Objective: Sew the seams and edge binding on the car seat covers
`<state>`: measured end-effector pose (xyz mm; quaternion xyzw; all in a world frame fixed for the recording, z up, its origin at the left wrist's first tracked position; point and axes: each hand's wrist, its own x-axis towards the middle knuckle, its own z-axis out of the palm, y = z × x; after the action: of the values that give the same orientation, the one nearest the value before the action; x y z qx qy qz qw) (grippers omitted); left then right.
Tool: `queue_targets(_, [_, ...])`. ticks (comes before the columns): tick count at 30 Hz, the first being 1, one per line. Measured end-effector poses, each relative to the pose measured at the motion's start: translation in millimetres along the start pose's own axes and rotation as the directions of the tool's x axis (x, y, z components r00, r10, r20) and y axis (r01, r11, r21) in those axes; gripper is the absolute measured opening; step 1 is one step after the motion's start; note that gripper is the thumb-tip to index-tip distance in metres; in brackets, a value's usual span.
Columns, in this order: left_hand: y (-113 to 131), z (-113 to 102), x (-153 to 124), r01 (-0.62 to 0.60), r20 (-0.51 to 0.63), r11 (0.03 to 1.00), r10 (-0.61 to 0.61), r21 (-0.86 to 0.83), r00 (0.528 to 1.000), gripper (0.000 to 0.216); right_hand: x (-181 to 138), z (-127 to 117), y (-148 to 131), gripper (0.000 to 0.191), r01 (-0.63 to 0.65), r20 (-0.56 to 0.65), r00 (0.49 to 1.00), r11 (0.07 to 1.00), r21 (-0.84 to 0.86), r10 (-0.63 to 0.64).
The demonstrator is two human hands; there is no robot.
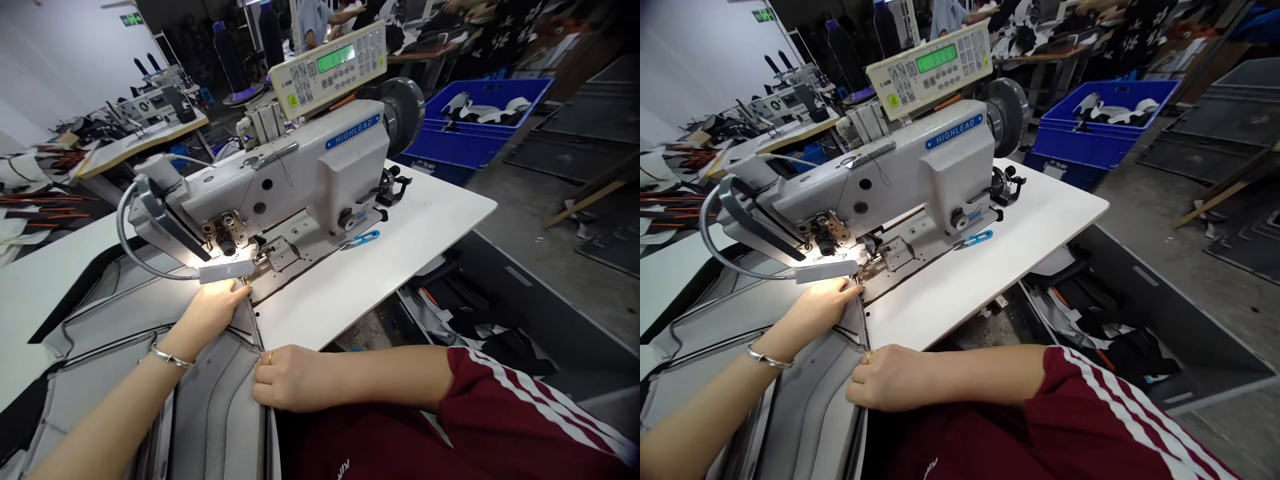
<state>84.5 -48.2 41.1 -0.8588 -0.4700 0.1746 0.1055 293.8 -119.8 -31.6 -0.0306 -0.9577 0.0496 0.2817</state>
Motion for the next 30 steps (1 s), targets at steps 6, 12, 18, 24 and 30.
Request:
queue_targets(6, [-2,2,0,-0.027,0.008,0.999,0.027,-0.028,1.0,0.044,0,-2,0,0.019,-0.003,0.001,1.0,1.0,-0.003,0.003])
queue_targets(12, [0,6,-3,0.0,-0.045,0.991,-0.006,-0.134,0.999,0.04,0,-5,2,0.018,0.007,0.04,0.999,1.0,0.019,-0.008])
queue_targets(18, [-6,32,-5,0.091,-0.231,0.94,-0.174,-0.329,0.957,0.034,2,-16,10,0.017,-0.046,0.134,0.99,0.996,0.081,0.035])
queue_targets(24, [4,39,-1,0.123,-0.28,0.932,-0.226,-0.34,0.933,0.033,-3,-33,19,0.017,-0.015,0.164,0.986,0.996,0.086,0.001])
queue_targets(30, [12,40,2,0.179,-0.289,0.919,-0.289,-0.352,0.913,0.03,-5,-35,26,0.017,0.02,0.177,0.984,0.996,0.089,-0.036])
